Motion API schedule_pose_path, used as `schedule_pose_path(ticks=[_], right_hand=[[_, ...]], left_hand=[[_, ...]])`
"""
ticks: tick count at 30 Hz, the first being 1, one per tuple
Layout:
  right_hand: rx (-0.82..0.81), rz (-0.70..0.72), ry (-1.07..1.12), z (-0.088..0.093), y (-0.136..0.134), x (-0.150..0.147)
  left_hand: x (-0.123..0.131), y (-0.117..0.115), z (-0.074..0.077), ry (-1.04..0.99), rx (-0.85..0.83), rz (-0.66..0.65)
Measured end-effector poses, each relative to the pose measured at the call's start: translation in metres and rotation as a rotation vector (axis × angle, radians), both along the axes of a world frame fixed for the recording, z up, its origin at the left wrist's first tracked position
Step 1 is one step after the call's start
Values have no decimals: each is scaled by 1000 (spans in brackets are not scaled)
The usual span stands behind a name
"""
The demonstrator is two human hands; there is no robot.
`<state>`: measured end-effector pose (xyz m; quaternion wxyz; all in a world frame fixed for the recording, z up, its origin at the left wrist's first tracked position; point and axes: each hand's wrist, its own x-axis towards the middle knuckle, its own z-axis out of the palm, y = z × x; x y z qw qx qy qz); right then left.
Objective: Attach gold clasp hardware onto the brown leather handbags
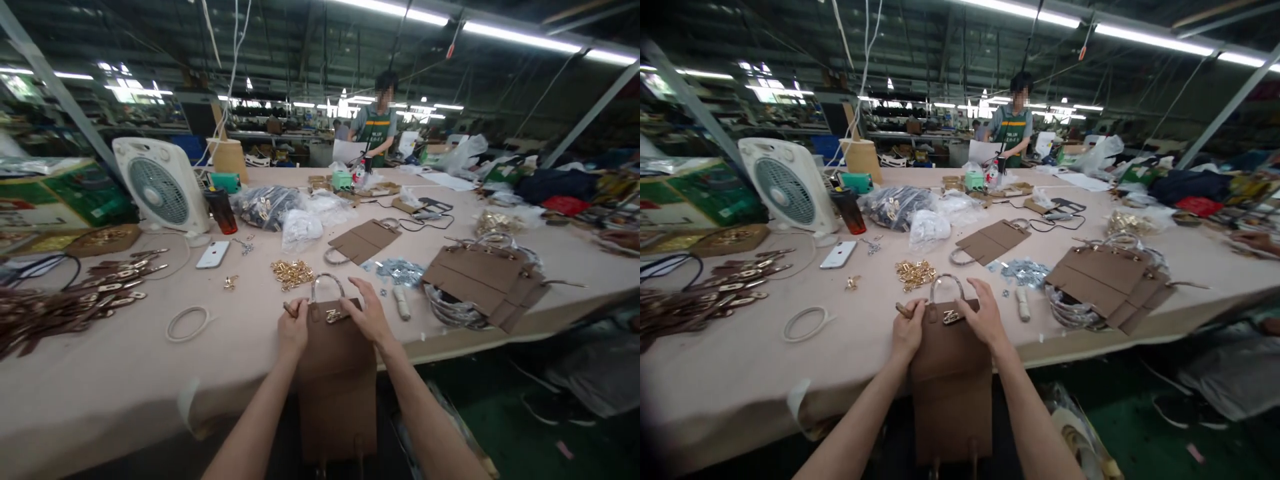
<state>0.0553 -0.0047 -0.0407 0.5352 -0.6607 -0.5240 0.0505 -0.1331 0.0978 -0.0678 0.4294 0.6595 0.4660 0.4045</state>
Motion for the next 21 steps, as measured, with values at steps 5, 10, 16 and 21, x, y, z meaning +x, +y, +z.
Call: schedule_pose_path(ticks=[5, 10, 16, 21], right_hand=[[-142, 191, 17, -16, -22, 2], [-92, 121, 92, -22, -11, -4], [34, -17, 370, -22, -1, 10], [263, -121, 845, -38, 4, 28]], left_hand=[[1, 1, -6, -126, -41, 71], [6, 11, -9, -178, -113, 173], [18, 15, 15, -204, -485, 158], [23, 21, -3, -86, -357, 48]])
